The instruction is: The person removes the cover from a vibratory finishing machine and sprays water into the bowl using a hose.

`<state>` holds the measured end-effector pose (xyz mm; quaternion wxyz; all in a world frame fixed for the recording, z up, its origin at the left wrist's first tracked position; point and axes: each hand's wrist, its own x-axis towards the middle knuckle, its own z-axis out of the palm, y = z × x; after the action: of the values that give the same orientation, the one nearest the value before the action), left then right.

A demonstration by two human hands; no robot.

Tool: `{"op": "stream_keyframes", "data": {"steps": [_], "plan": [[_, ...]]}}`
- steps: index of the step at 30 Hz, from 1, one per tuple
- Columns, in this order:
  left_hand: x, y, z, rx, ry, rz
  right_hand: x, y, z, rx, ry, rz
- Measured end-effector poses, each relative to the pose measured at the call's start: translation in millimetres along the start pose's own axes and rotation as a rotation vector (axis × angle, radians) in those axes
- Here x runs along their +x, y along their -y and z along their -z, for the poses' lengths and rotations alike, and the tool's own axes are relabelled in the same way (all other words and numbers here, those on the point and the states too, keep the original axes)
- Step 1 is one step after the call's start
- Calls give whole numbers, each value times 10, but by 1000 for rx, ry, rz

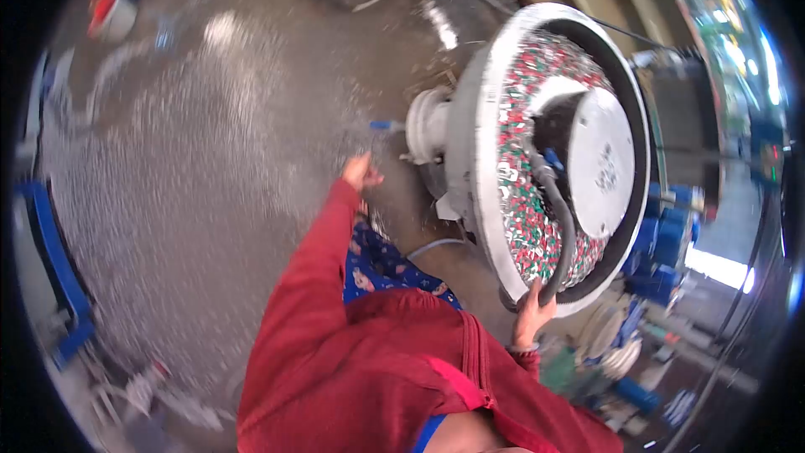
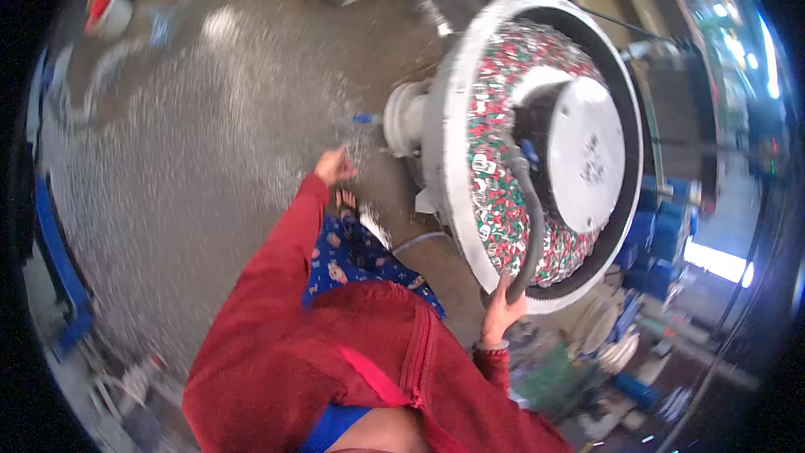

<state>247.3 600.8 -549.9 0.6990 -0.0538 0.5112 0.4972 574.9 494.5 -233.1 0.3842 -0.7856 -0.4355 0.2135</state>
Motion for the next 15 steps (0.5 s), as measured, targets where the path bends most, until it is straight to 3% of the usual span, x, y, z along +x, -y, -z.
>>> {"op": "stream_keyframes", "data": {"steps": [3, 5, 7, 9, 13, 15], "plan": [[623, 42, 143, 48, -112, -14, -166, 122, -113, 76, -9, -25], [670, -233, 6, 84, -205, 142, -198, 147, -201, -11, -56, 4], [1434, 123, 60, 176, -345, 60, -96, -38, -274, -11, -148, 13], [1849, 153, -23, 325, -481, 51, -147, 247, -585, -65, -99, -10], [2580, 479, -65, 638, -515, -5, -140, 382, -787, -39, -95, -21], [2713, 552, -177, 742, -573, -44, -88, 412, -880, -25, -201, 14]]}}
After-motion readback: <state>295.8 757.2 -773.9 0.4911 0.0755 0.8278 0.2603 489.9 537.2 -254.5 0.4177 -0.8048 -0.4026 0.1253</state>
